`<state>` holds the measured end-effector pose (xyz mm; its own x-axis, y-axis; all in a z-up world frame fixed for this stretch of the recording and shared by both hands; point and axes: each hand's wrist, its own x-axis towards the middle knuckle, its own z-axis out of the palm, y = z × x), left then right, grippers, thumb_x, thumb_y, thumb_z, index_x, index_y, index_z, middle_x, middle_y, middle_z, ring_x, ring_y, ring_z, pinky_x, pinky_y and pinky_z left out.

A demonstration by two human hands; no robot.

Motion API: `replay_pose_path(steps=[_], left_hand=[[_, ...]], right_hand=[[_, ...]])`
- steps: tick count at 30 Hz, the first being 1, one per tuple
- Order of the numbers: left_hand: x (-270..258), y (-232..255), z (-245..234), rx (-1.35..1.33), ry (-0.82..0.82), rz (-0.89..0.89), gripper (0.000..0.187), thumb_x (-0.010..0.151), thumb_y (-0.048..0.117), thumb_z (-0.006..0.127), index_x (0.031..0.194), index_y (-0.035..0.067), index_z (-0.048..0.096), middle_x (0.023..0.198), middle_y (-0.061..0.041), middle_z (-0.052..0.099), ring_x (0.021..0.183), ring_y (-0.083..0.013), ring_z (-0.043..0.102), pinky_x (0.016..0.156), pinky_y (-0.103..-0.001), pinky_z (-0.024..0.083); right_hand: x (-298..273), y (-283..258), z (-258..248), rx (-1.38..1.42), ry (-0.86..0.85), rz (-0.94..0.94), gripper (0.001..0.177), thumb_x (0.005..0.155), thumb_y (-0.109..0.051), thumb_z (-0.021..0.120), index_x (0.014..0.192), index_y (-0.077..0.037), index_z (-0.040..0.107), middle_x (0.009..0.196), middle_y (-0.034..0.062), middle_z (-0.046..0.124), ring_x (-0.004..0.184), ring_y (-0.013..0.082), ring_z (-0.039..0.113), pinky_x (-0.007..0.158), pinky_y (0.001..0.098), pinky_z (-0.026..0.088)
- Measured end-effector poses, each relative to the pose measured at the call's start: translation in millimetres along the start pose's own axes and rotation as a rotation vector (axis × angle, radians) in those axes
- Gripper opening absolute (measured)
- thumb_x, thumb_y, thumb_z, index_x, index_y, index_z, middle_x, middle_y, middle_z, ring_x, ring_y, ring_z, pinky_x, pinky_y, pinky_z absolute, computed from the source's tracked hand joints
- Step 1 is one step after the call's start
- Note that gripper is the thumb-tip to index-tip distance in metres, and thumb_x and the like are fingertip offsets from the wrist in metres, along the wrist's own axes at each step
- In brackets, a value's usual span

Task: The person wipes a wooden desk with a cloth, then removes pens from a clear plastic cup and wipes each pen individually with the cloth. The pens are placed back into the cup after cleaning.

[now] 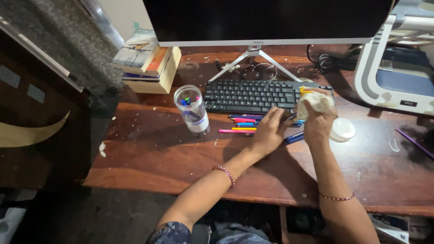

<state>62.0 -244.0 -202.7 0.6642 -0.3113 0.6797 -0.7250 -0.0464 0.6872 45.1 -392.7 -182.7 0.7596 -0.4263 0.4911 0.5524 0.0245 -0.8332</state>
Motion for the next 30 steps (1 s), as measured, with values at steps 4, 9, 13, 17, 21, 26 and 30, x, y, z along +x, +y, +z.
replay_pose_path(steps=[4,9,13,17,21,26,30], left_hand=[[12,11,21,-0.102,-0.203,-0.037,0.020,0.100,0.022,0.064,0.104,0.002,0.061,0.092,-0.017,0.067,0.086,-0.0373,0.067,0.073,-0.045,0.051],[5,10,18,-0.177,-0.497,-0.434,0.033,0.102,0.033,0.058,0.094,0.002,0.063,0.067,-0.019,0.064,0.063,-0.0360,0.068,0.058,-0.044,0.049],[2,-5,13,-0.220,-0.291,-0.395,0.031,0.107,0.029,0.054,0.097,0.000,0.059,0.073,-0.018,0.067,0.068,-0.0352,0.069,0.060,-0.043,0.050],[1,-14,20,-0.201,-0.101,-0.250,0.024,0.106,0.021,0.052,0.111,0.000,0.062,0.088,-0.021,0.069,0.082,-0.0406,0.069,0.064,-0.044,0.052],[-3,-13,20,-0.236,-0.222,-0.432,0.029,0.104,0.023,0.051,0.119,0.003,0.064,0.079,-0.021,0.068,0.071,-0.0376,0.072,0.061,-0.044,0.050],[-8,-3,21,-0.226,-0.219,-0.275,0.025,0.106,0.025,0.060,0.110,0.001,0.065,0.081,-0.020,0.069,0.073,-0.0326,0.072,0.062,-0.042,0.051],[-6,4,18,-0.159,-0.234,-0.425,0.022,0.101,0.023,0.065,0.101,0.002,0.070,0.070,-0.019,0.067,0.058,-0.0303,0.066,0.055,-0.042,0.047]], right_hand=[[13,-5,-22,0.252,0.187,0.018,0.019,0.108,-0.006,0.061,0.125,-0.005,0.055,0.094,0.0088,0.062,0.072,0.0180,0.061,0.064,0.0326,0.051],[20,-4,-44,0.380,0.317,0.064,0.019,0.111,-0.011,0.061,0.126,-0.002,0.055,0.091,0.0082,0.061,0.072,0.0170,0.057,0.065,0.0313,0.050],[15,22,-26,0.310,0.275,0.215,0.016,0.104,-0.009,0.060,0.116,0.001,0.058,0.092,0.0104,0.065,0.075,0.0191,0.063,0.067,0.0324,0.053],[-2,39,1,0.252,0.119,0.287,0.016,0.099,-0.002,0.064,0.113,-0.001,0.056,0.094,0.0079,0.063,0.078,0.0172,0.063,0.069,0.0302,0.052],[0,19,-3,0.278,0.174,0.332,0.014,0.100,-0.009,0.057,0.111,0.000,0.059,0.089,0.0096,0.064,0.072,0.0177,0.063,0.063,0.0304,0.052],[12,-5,-14,0.400,0.256,0.293,0.019,0.105,-0.019,0.051,0.110,-0.002,0.058,0.089,0.0095,0.065,0.072,0.0171,0.064,0.063,0.0302,0.055],[12,5,-8,0.243,0.228,0.313,0.011,0.101,-0.011,0.057,0.109,-0.004,0.059,0.089,0.0082,0.065,0.070,0.0167,0.064,0.059,0.0300,0.053]])
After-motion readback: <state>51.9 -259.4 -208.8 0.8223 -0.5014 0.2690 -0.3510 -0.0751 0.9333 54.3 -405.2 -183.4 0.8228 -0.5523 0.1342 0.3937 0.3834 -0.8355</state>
